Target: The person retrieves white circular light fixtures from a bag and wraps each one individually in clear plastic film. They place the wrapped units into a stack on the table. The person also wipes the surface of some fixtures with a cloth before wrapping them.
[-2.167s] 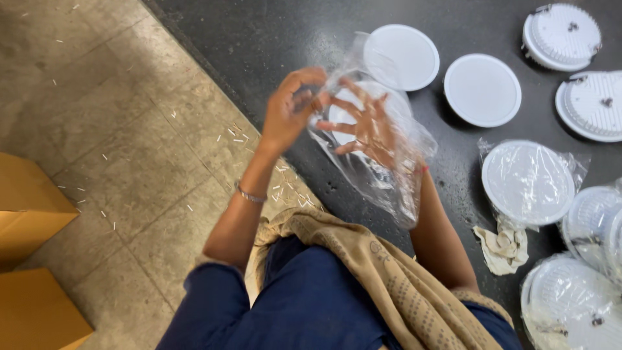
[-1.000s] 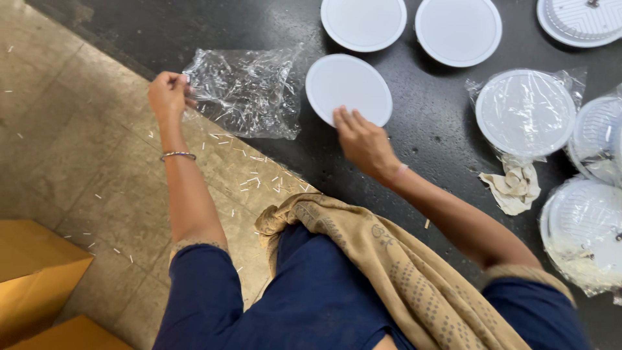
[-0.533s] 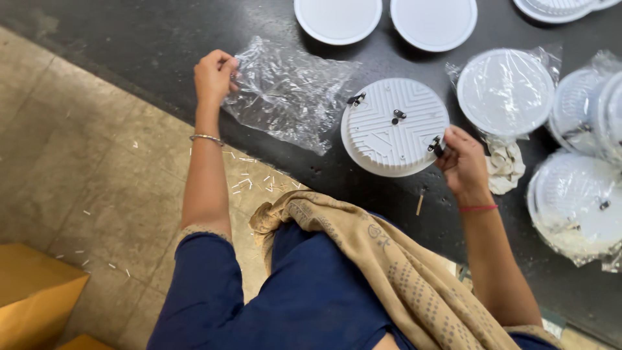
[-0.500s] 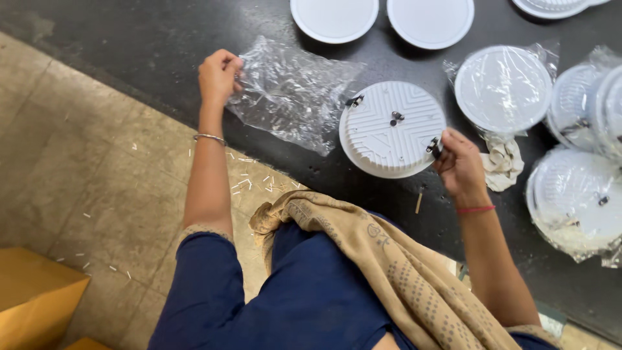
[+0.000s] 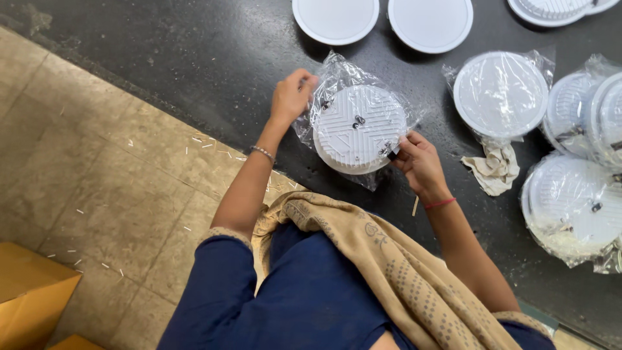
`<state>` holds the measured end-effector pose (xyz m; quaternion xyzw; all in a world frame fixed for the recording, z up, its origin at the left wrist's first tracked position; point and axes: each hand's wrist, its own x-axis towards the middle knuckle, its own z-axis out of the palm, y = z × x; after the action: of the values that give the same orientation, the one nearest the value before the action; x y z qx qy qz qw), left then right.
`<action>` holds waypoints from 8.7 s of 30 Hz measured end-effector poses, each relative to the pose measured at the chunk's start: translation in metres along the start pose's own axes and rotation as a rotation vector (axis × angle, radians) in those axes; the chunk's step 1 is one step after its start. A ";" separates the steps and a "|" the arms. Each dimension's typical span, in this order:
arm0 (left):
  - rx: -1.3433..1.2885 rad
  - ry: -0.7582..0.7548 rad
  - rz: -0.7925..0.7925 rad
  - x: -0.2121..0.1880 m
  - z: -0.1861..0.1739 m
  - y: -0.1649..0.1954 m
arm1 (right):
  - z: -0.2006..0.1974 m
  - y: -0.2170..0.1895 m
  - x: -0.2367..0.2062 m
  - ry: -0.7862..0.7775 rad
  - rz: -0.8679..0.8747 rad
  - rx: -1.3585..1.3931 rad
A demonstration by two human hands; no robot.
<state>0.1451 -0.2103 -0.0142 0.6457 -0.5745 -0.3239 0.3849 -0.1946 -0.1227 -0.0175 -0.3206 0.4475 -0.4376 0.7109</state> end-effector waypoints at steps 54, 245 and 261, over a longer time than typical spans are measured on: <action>0.557 -0.139 0.644 -0.112 -0.058 0.044 | 0.061 0.044 0.075 0.143 0.050 0.096; 0.091 -1.514 0.511 -0.410 0.373 0.110 | -0.260 0.273 -0.399 0.468 0.804 -0.208; 0.046 -1.504 0.352 -0.395 0.281 0.217 | -0.246 0.278 -0.325 0.486 1.177 -0.642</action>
<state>-0.2551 0.1362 0.0256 0.1593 -0.7823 -0.5973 -0.0766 -0.3977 0.2713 -0.2342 -0.1128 0.7991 0.1132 0.5796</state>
